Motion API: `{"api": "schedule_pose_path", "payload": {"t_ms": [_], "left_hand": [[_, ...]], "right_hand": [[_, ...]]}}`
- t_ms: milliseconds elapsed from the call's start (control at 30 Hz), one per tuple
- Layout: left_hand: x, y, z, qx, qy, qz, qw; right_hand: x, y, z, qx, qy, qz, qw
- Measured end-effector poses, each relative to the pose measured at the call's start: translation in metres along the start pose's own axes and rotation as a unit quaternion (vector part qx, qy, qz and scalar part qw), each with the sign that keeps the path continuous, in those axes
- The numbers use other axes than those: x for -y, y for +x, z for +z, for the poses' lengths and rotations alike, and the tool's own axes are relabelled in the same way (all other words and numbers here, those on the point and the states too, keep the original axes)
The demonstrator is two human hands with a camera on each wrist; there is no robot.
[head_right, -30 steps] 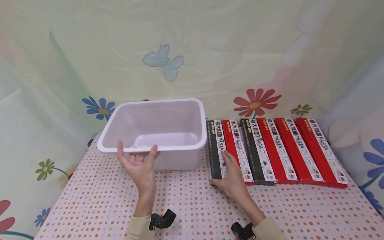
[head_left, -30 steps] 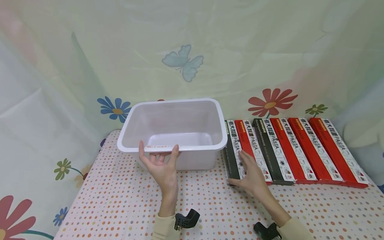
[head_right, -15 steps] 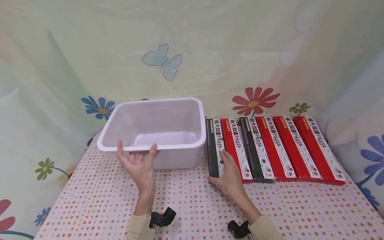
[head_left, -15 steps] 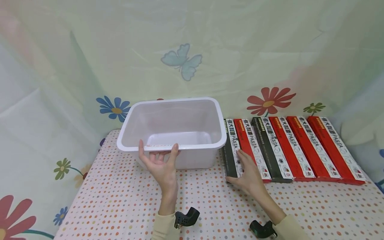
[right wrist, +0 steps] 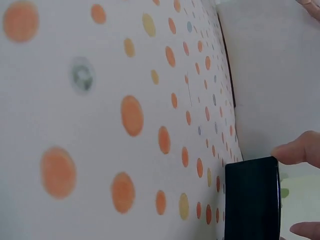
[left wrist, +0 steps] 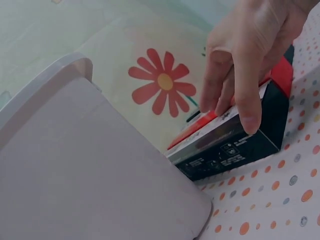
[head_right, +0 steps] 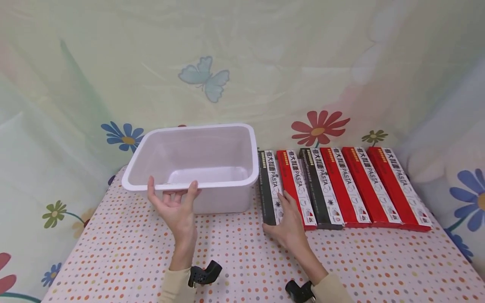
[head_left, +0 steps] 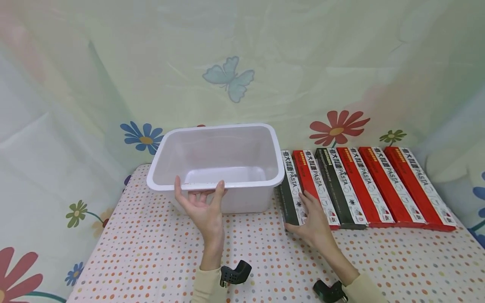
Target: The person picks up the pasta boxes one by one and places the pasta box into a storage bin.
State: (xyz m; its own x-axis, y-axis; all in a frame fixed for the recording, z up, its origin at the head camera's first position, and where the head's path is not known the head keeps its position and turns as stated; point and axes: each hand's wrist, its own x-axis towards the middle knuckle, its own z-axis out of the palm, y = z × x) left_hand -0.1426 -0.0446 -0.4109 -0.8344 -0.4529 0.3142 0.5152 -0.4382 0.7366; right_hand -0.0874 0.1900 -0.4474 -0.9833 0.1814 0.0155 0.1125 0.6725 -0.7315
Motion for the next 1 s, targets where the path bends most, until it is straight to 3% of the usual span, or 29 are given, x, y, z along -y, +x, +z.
{"api": "schedule_pose_path", "payload": {"t_ms": [200,500,1000], "left_hand": [[0.0,0.001,0.001,0.003,0.0,0.0,1.0],[-0.002,0.001,-0.001,-0.002,0.0,0.0,1.0],[-0.003,0.001,-0.001,-0.005,0.003,-0.005,1.0]], "right_hand": [[-0.001,-0.005,0.004,-0.017,0.02,-0.006,0.9996],[0.001,-0.008,0.017,0.004,0.04,0.041,0.9983],[-0.003,-0.007,0.035,-0.047,0.054,0.058,0.9958]]}}
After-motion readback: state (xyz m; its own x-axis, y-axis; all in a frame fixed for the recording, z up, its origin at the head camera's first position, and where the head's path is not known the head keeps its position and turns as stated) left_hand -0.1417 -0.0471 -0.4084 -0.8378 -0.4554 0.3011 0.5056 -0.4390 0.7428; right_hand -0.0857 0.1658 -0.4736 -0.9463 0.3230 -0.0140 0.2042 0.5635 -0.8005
